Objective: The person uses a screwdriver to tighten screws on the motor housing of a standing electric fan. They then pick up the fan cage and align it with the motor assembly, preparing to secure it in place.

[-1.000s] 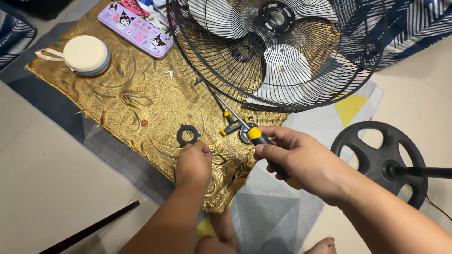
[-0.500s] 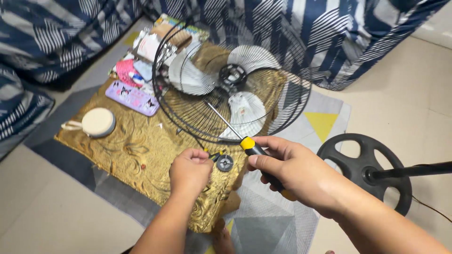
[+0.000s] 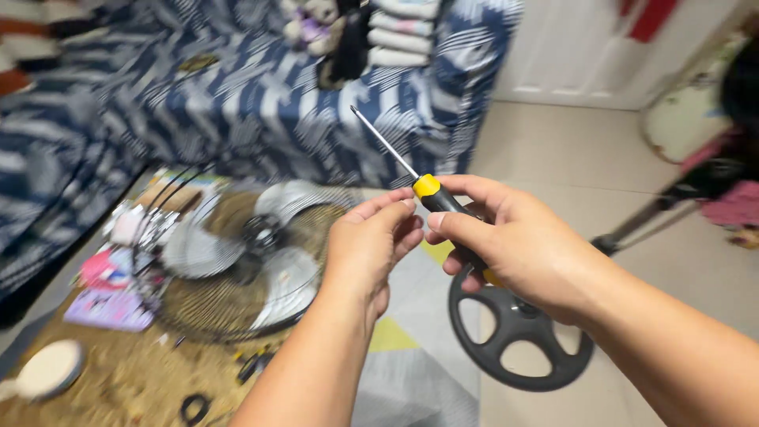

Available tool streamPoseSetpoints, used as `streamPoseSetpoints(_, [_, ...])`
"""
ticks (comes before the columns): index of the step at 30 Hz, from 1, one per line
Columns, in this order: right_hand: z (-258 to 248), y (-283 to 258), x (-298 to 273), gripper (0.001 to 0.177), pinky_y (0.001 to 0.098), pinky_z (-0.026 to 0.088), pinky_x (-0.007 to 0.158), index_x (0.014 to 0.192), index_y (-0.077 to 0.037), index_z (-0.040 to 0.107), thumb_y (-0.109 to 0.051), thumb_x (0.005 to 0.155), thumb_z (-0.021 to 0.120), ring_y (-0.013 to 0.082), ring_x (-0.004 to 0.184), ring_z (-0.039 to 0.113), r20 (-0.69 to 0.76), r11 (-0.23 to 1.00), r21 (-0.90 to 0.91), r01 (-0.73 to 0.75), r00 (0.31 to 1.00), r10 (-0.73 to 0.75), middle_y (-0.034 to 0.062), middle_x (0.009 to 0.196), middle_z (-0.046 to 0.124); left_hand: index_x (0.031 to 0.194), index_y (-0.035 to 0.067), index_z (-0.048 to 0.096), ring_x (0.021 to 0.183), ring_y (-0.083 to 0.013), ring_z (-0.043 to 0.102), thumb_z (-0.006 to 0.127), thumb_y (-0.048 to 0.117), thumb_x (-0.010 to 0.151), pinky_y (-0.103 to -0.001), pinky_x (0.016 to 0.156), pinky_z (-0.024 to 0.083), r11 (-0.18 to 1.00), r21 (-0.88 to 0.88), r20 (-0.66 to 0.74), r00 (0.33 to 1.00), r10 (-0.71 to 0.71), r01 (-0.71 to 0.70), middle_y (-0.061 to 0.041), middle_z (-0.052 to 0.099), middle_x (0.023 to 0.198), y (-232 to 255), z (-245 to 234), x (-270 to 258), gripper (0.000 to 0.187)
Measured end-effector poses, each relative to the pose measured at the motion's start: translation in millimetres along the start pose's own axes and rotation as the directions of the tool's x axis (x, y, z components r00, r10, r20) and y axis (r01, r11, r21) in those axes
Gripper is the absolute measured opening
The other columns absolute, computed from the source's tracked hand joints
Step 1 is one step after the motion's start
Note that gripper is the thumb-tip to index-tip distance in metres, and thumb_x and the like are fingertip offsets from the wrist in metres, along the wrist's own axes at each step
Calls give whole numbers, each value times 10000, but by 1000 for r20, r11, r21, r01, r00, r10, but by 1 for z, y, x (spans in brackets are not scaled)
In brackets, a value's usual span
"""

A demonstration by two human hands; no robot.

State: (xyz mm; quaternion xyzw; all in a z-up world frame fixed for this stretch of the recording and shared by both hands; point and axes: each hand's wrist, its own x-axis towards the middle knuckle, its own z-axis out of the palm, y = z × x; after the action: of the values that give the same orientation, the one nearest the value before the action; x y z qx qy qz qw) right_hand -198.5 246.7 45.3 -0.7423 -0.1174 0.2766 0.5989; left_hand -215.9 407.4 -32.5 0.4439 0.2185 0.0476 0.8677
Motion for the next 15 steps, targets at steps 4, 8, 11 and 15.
streamPoseSetpoints(4, [-96, -12, -43, 544, 290, 485, 447, 1459, -243, 585, -245, 918, 641, 119, 627, 608, -245, 992, -130, 3, 969, -35, 26, 897, 736, 1149, -23, 663, 791, -187, 724, 674, 86, 892, -281, 742, 619, 992, -106, 239, 970, -47, 74, -107, 732, 918, -21, 120, -8, 280])
streamPoseSetpoints(8, [-194, -19, -104, 462, 293, 479, 436, 1414, -221, 603, -251, 953, 614, 126, 609, 589, -448, 979, -206, 9, 888, -103, 37, 879, 728, 1163, 2, 670, 801, -165, 708, 702, 102, 899, -260, 745, 597, 964, -125, 341, 923, -180, 234, -74, 704, 891, -52, 227, -14, 284])
streamPoseSetpoints(11, [-252, -10, -148, 452, 297, 506, 453, 1415, -231, 626, -244, 963, 620, 133, 632, 611, -576, 969, -238, -65, 813, -87, 37, 884, 706, 1118, 36, 697, 802, -160, 708, 695, 114, 893, -261, 740, 597, 938, -91, 340, 895, -288, 336, -55, 701, 883, -81, 295, -15, 239])
streamPoseSetpoints(15, [-305, 21, -189, 396, 299, 499, 499, 1366, -258, 663, -277, 971, 669, 128, 673, 602, -695, 962, -166, -219, 718, 43, 37, 872, 691, 1001, 12, 698, 802, -181, 695, 702, 136, 923, -284, 768, 614, 890, -128, 391, 847, -359, 437, -77, 690, 886, -117, 363, -12, 147])
